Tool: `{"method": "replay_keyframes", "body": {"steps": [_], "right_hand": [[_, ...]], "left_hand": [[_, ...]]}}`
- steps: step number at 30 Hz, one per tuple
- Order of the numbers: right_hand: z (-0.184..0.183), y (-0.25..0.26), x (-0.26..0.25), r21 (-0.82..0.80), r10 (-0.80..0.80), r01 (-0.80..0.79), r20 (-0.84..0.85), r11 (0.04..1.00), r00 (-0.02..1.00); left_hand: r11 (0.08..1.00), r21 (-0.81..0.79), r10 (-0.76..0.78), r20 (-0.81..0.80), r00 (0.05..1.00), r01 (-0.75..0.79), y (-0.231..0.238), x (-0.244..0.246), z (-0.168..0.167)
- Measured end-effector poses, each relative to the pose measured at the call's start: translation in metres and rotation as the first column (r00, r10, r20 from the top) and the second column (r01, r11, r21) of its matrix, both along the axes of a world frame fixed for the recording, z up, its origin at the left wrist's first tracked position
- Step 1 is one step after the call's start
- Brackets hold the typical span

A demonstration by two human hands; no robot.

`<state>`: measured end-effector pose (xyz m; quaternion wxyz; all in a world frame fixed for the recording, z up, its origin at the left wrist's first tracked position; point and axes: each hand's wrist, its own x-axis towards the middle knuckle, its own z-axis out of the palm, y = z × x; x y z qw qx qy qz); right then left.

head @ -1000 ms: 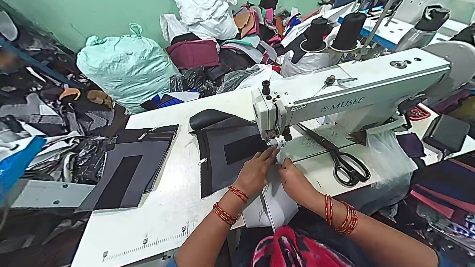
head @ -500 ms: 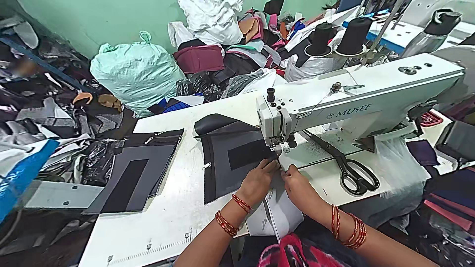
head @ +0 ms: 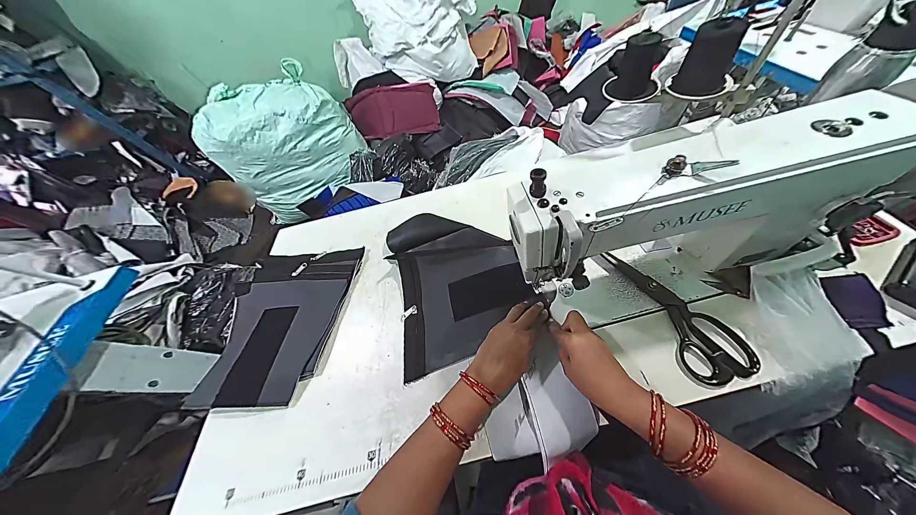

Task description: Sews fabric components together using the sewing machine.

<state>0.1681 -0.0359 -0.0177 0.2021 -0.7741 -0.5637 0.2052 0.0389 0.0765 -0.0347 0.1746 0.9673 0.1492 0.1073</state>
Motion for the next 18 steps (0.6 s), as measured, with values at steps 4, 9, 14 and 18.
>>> {"method": "replay_keyframes", "body": {"steps": [4,9,14,18], "right_hand": [[0.003,0.007,0.004,-0.006,-0.003,0.003,-0.029,1.0,1.0],[0.008,0.017,0.009,-0.077,0.002,-0.008,-0.078,0.997,0.997],[0.01,0.024,0.012,-0.083,0.002,-0.011,-0.102,0.997,0.995],[0.017,0.033,0.015,-0.169,0.017,-0.035,-0.104,0.985,0.994]], "left_hand": [[1.0,0.007,0.015,0.045,0.999,-0.015,0.007,0.003,-0.003],[0.998,0.058,-0.002,0.068,0.998,-0.002,0.017,0.007,-0.005],[0.999,0.03,0.023,0.056,0.998,-0.025,0.022,0.011,-0.003],[0.999,0.026,0.03,0.114,0.993,-0.033,0.029,0.013,-0.007]]}}
